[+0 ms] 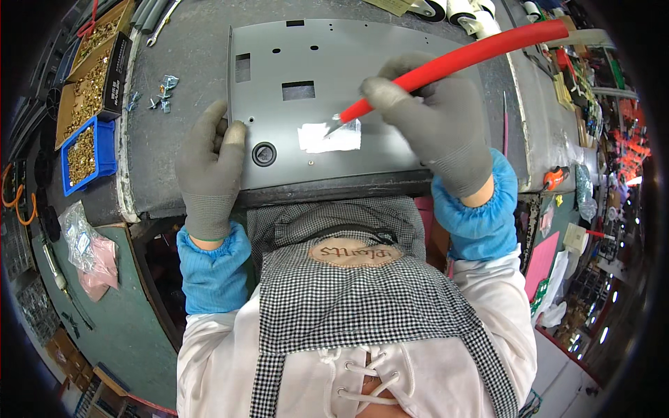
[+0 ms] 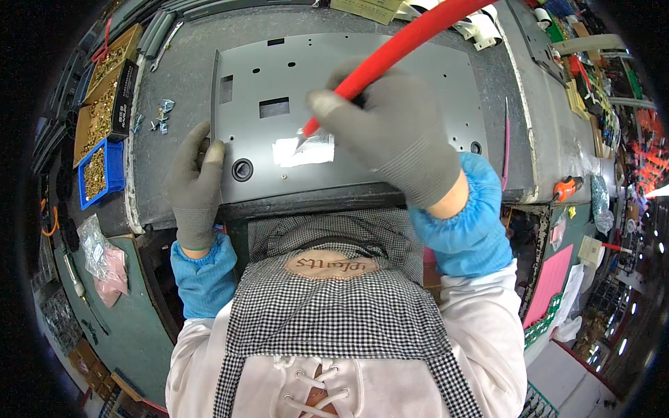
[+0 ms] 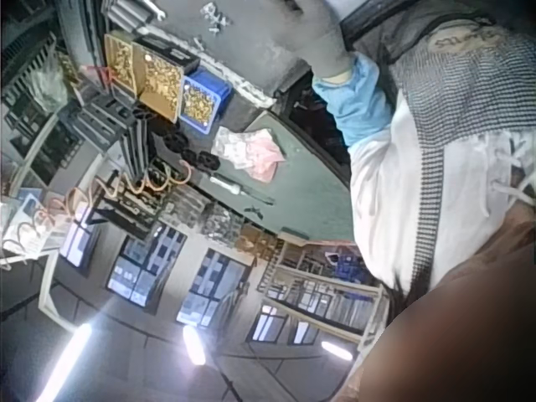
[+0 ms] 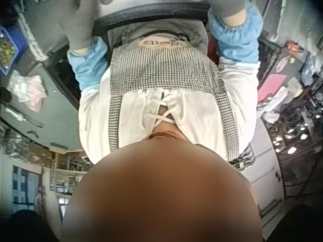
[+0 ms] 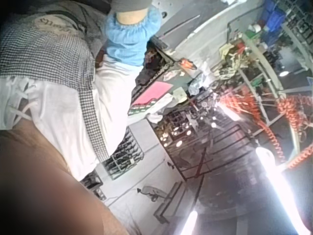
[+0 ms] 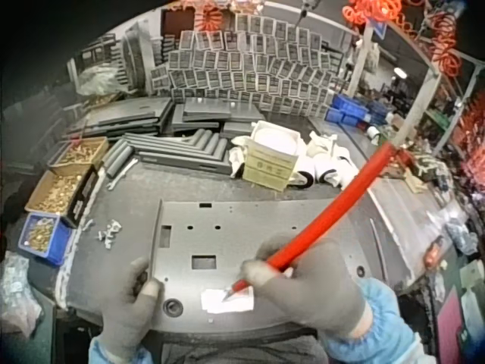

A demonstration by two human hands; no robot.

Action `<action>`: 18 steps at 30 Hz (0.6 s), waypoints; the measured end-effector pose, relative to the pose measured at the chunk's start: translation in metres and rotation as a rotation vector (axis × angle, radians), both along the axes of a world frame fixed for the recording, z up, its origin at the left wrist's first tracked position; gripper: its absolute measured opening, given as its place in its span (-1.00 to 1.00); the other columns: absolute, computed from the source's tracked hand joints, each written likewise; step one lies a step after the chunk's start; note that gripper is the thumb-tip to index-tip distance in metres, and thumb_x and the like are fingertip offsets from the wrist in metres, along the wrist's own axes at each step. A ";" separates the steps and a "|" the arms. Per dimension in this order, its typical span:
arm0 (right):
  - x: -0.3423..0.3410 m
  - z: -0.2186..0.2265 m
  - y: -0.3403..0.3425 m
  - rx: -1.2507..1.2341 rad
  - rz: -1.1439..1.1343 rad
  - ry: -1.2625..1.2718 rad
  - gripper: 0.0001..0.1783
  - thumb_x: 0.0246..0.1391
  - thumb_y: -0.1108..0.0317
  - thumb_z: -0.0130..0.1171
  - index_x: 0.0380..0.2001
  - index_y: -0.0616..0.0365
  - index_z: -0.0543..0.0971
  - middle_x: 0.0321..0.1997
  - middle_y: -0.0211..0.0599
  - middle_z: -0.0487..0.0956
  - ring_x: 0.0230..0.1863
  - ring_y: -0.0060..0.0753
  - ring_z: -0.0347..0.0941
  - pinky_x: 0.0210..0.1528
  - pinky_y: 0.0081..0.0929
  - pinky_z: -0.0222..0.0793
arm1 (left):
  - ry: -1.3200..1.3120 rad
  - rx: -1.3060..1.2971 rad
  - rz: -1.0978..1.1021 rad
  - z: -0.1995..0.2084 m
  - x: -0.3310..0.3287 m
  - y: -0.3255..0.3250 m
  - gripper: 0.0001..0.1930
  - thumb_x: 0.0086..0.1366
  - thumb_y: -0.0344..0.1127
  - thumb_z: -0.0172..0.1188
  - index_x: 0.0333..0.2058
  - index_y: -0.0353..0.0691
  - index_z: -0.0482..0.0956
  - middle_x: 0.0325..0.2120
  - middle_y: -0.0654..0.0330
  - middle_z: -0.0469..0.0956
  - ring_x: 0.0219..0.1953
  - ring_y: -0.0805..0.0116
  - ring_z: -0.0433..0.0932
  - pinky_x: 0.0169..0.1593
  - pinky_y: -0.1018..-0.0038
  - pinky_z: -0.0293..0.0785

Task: Assemble electronic components onto a metal chassis using adhesive and an electric screwdriver.

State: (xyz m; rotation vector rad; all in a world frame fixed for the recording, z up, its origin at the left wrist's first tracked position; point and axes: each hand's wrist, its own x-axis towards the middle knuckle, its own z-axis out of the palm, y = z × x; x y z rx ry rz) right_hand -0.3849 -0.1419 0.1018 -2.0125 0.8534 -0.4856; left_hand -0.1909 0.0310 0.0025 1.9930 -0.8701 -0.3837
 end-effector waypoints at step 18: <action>-0.001 -0.001 0.023 -0.015 0.069 -0.129 -0.82 0.09 0.34 0.29 -0.33 0.27 0.65 -0.53 -0.48 0.53 -0.51 -0.68 0.39 -0.48 -0.64 0.26 | -0.056 -0.062 -0.008 -0.005 0.001 0.002 -0.61 0.31 -0.33 0.23 0.08 -0.35 0.58 -0.35 0.15 0.61 -0.35 0.43 0.56 -0.23 0.48 0.52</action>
